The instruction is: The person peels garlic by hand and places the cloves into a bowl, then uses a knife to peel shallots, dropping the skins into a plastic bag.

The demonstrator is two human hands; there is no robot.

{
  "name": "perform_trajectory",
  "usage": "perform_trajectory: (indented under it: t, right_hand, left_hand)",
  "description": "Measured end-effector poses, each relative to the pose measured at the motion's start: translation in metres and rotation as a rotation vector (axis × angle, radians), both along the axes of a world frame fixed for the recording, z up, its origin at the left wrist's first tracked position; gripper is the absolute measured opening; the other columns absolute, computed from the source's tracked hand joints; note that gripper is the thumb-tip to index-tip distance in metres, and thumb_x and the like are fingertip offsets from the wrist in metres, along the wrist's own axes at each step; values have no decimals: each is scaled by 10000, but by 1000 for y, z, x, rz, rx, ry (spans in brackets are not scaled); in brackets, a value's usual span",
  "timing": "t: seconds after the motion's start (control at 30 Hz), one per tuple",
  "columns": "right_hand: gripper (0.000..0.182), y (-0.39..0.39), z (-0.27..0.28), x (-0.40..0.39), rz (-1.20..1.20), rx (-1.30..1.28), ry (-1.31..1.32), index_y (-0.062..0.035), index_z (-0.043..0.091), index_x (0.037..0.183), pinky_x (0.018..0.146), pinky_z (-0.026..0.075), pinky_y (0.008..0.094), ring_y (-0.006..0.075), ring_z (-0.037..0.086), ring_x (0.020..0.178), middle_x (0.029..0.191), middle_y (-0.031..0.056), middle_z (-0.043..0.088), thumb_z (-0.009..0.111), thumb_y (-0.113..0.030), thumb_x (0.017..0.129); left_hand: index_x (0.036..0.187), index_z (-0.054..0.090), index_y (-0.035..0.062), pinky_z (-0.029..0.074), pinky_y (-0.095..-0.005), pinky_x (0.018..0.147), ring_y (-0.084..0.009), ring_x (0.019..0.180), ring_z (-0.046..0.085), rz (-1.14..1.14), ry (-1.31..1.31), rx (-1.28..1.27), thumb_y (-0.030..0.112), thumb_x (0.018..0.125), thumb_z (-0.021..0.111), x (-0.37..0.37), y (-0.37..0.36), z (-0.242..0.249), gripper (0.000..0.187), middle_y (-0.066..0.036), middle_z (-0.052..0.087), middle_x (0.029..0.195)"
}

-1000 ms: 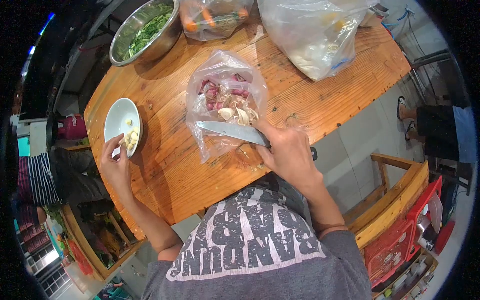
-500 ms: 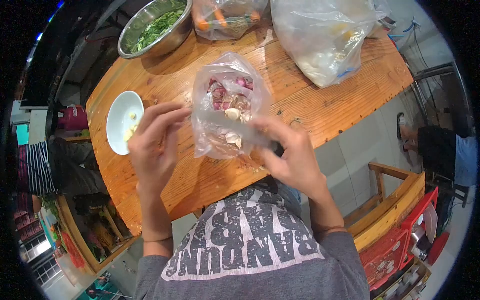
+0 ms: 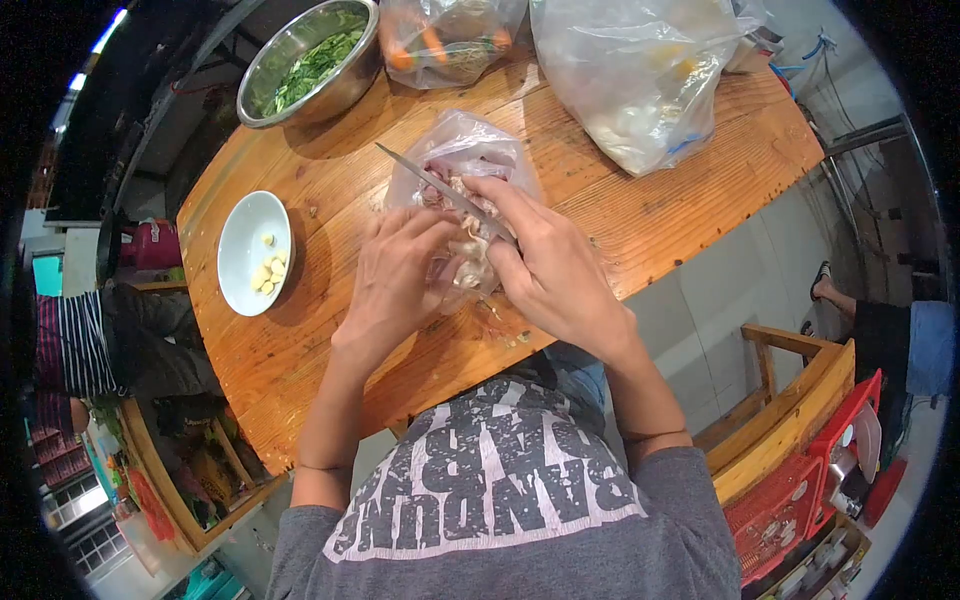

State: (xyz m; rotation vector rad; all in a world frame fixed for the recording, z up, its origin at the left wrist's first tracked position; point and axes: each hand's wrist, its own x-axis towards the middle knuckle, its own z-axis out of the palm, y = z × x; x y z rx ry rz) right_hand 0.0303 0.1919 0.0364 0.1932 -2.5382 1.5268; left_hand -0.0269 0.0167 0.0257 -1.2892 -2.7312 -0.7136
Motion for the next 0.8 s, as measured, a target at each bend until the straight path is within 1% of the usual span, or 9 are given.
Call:
perform_trajectory:
  t: [0.1, 0.2, 0.3, 0.37, 0.47, 0.63, 0.7, 0.77, 0.8]
  right_hand:
    - [522, 0, 5, 4, -38, -14, 10, -9, 436, 1270, 824, 448, 422, 410, 579, 951, 1071, 273, 575, 455, 5, 749]
    - [541, 0, 1, 7, -31, -36, -9, -20, 412, 1295, 840, 451, 429, 410, 576, 982, 1081, 271, 581, 453, 1, 755]
    - [565, 1, 5, 11, -31, -9, -94, -32, 370, 1326, 837, 461, 441, 412, 578, 990, 1087, 267, 588, 457, -15, 768]
    - [579, 2, 15, 14, -31, 27, -220, -39, 342, 1344, 830, 468, 450, 415, 582, 980, 1081, 268, 593, 462, -29, 777]
    - [596, -1, 1, 13, -23, 15, -92, -43, 306, 1359, 799, 466, 470, 430, 592, 924, 1047, 283, 596, 466, -44, 785]
    - [622, -9, -2, 8, 1, -41, -111, -42, 267, 1376, 784, 447, 495, 457, 580, 889, 1028, 303, 583, 461, -30, 785]
    - [606, -12, -1, 2, -26, -74, -57, -43, 273, 1379, 826, 440, 457, 423, 558, 979, 1106, 290, 555, 449, -7, 800]
    - [569, -14, 2, -4, -78, -53, -24, -47, 304, 1378, 910, 436, 370, 344, 522, 1157, 1230, 249, 520, 426, 33, 828]
    - [548, -12, 5, -7, -74, -50, -18, -39, 330, 1363, 925, 426, 373, 340, 516, 1162, 1234, 241, 519, 428, 29, 829]
  left_hand:
    - [974, 617, 61, 375, -372, 878, -262, 979, 540, -75, -58, 89, 97, 776, 620, 9, 0, 7, 202, -98, 622, 991]
    - [1018, 585, 56, 380, -368, 864, -266, 964, 550, -59, -136, 174, 64, 772, 604, 14, 6, -2, 246, -108, 621, 941]
    - [1041, 555, 43, 390, -371, 818, -268, 923, 564, 71, -133, 41, 33, 769, 582, 10, 7, 3, 274, -116, 610, 906]
    - [1031, 558, 32, 403, -369, 790, -254, 869, 579, 82, 61, -97, 18, 763, 568, 1, 3, 7, 268, -124, 608, 932]
    - [1007, 568, 30, 408, -356, 758, -239, 825, 591, 147, 191, -233, 13, 746, 569, -11, -7, 4, 262, -126, 616, 927]
    - [984, 586, 36, 395, -349, 733, -239, 808, 598, 293, 205, -355, 31, 729, 577, -30, -9, 5, 255, -113, 638, 867]
    - [982, 585, 40, 390, -360, 729, -244, 815, 598, 292, 239, -335, 36, 739, 566, -38, -8, 6, 243, -108, 643, 848]
    - [999, 582, 46, 387, -369, 724, -250, 822, 598, 263, 235, -273, 33, 742, 563, -47, -7, -1, 258, -117, 642, 852]
    - [1008, 581, 48, 385, -374, 721, -253, 826, 597, 249, 235, -241, 32, 743, 562, -52, -6, -5, 265, -122, 642, 854]
